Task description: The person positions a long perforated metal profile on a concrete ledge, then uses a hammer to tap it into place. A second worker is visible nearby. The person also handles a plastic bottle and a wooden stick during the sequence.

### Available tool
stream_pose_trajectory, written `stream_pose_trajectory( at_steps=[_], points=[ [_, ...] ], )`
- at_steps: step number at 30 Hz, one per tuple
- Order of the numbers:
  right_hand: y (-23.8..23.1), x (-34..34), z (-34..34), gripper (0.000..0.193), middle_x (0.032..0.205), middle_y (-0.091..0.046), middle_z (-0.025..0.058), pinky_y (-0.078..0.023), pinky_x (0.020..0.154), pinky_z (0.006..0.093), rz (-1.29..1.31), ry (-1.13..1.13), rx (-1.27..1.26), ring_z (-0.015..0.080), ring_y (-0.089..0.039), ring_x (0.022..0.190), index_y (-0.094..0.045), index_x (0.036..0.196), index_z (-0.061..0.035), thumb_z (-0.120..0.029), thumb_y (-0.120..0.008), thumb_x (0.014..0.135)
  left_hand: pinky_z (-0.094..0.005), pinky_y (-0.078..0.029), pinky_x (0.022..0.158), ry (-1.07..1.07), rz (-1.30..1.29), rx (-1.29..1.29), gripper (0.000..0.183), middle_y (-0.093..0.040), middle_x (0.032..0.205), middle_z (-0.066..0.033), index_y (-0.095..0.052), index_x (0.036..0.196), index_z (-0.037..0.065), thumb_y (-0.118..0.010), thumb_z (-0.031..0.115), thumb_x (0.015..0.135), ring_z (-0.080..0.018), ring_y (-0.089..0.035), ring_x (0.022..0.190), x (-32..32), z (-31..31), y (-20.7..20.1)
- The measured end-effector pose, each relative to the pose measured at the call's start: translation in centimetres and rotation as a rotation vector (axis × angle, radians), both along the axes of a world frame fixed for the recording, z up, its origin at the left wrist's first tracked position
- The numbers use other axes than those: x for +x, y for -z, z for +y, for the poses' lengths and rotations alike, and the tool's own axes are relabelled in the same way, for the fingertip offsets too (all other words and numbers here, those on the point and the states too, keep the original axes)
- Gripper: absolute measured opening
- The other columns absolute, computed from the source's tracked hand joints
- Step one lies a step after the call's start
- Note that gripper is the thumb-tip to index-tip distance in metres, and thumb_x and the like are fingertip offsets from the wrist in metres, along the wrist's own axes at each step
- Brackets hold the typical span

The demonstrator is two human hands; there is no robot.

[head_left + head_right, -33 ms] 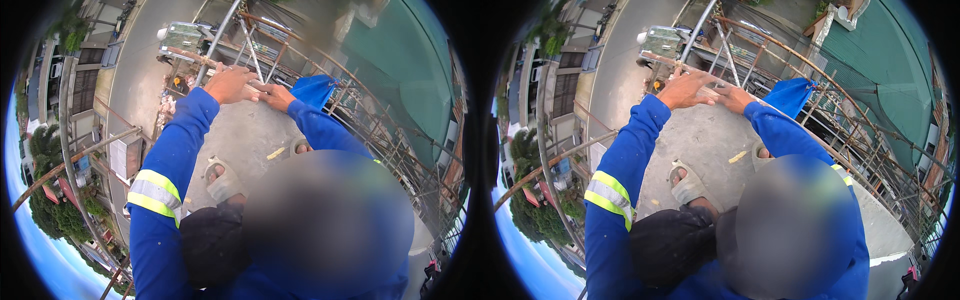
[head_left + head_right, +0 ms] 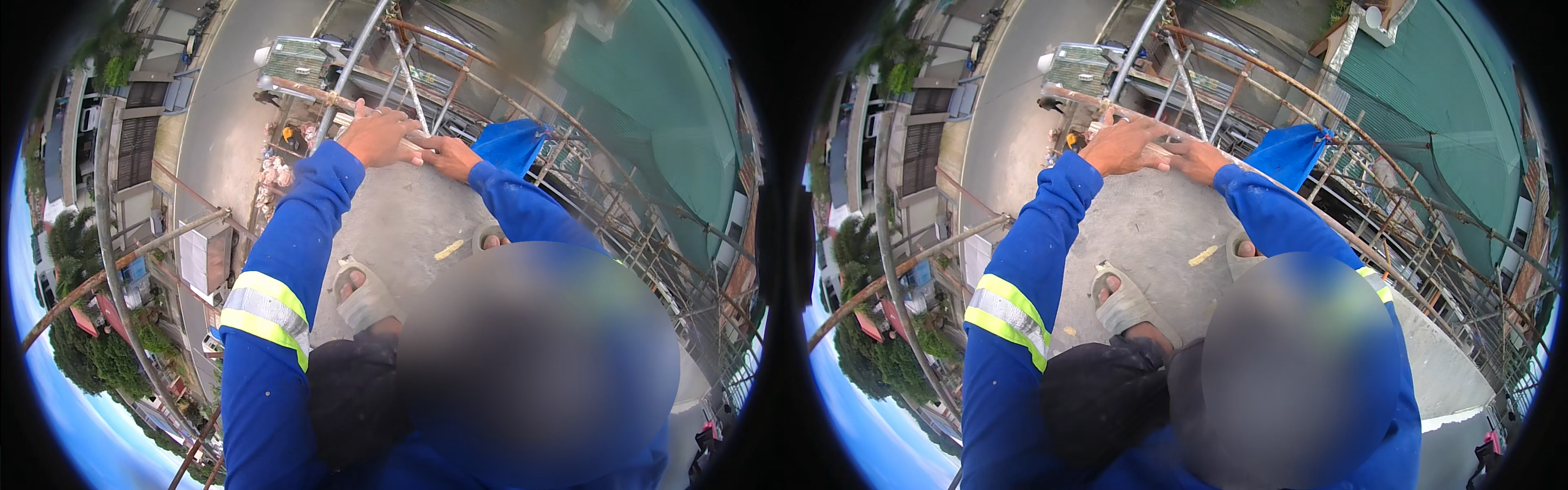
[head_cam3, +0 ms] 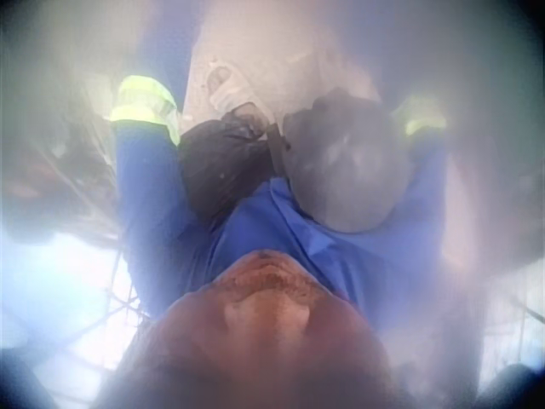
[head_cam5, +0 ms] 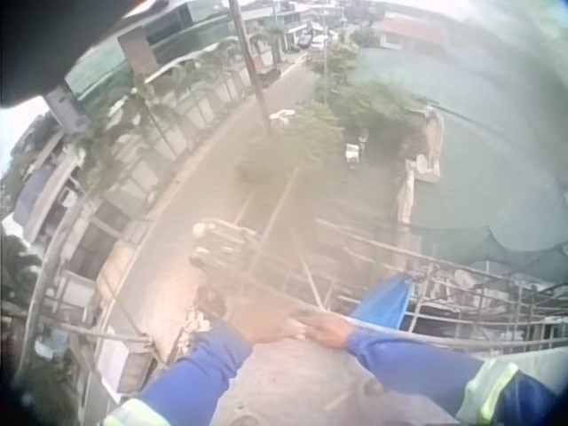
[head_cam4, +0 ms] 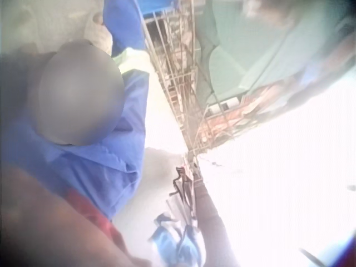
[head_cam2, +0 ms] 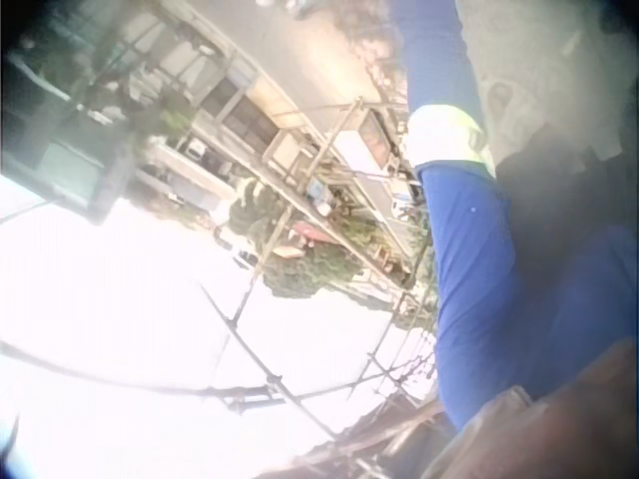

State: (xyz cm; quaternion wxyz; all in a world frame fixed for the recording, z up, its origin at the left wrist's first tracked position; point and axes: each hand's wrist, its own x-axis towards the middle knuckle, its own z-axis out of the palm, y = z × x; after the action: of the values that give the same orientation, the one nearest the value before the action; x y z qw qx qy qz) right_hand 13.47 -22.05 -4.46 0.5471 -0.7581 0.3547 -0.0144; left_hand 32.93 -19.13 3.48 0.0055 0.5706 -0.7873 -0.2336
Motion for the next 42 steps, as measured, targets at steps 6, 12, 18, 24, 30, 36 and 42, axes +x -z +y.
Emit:
stream_pose_trajectory(
  at_steps=[6,12,18,24,30,36,42],
  points=[
    [-1.1,-4.1,-0.3,0.048,0.117,-0.065,0.0182,-0.046,0.093,0.0385,0.063,-0.056,0.146,0.0294,-0.063,0.104,-0.058,0.132,-0.0137,-0.033,-0.063,0.088,-0.0696,-0.009,0.108,-0.118,-0.027,0.391,0.045,-0.066,0.119,-0.0073,-0.068,0.115,0.027,-0.064,0.054,0.079,-0.0308,-0.055,0.119,0.0,-0.8,3.2],
    [-2.5,-11.5,3.2,0.040,0.117,-0.066,0.0165,-0.046,0.093,0.0359,0.182,0.235,0.183,0.0278,-0.063,0.105,-0.061,0.128,-0.0116,-0.028,-0.061,0.092,-0.0693,-0.010,0.108,-0.101,-0.014,0.160,0.037,-0.066,0.115,-0.0045,-0.070,0.109,0.026,-0.062,0.050,0.082,-0.0317,-0.057,0.115,0.4,0.7,4.2],
    [-2.5,-11.2,4.4,0.038,0.120,-0.065,0.0156,-0.044,0.096,0.0372,0.133,0.344,0.161,0.0288,-0.062,0.109,-0.062,0.127,-0.0131,-0.028,-0.060,0.092,-0.0685,-0.014,0.108,-0.090,-0.164,0.147,0.050,-0.065,0.115,-0.0067,-0.069,0.113,0.022,-0.058,0.060,0.083,-0.0307,-0.059,0.109,-1.1,1.4,3.9],
    [-2.3,-10.7,4.2,0.039,0.123,-0.063,0.0163,-0.040,0.101,0.0365,0.104,0.351,0.223,0.0278,-0.058,0.115,-0.062,0.127,-0.0119,-0.027,-0.060,0.092,-0.0646,-0.016,0.110,-0.087,-0.153,0.061,0.058,-0.065,0.118,-0.0074,-0.069,0.115,0.023,-0.050,0.068,0.083,-0.0306,-0.058,0.114,-3.1,2.1,4.7],
    [-2.2,-10.2,3.8,0.047,0.124,-0.062,0.0176,-0.039,0.102,0.0355,0.128,0.317,0.240,0.0279,-0.057,0.116,-0.061,0.128,-0.0089,-0.034,-0.062,0.089,-0.0636,-0.015,0.111,-0.138,-0.098,0.134,0.056,-0.065,0.116,-0.0092,-0.069,0.113,0.025,-0.055,0.067,0.080,-0.0312,-0.056,0.116,-2.9,2.2,5.1],
    [-1.9,-8.0,2.4,0.048,0.120,-0.062,0.0199,-0.044,0.095,0.0371,0.195,0.122,0.048,0.0344,-0.061,0.108,-0.059,0.124,-0.0031,-0.034,-0.064,0.087,-0.0653,-0.014,0.111,-0.142,-0.133,0.111,0.052,-0.067,0.109,-0.0089,-0.072,0.107,0.022,-0.057,0.064,0.081,-0.0311,-0.057,0.114,-3.3,2.3,4.8],
    [0.1,-6.9,-0.5,0.044,0.098,-0.063,0.0092,-0.046,0.079,0.0279,0.119,-0.060,0.309,0.0147,-0.057,0.088,-0.055,0.118,0.0007,-0.026,-0.068,0.085,-0.0611,-0.031,0.103,0.048,-0.185,0.009,0.055,-0.063,0.118,-0.0134,-0.064,0.117,0.011,-0.059,0.055,0.085,-0.0342,-0.055,0.117,4.2,1.3,-7.4]
  ],
)
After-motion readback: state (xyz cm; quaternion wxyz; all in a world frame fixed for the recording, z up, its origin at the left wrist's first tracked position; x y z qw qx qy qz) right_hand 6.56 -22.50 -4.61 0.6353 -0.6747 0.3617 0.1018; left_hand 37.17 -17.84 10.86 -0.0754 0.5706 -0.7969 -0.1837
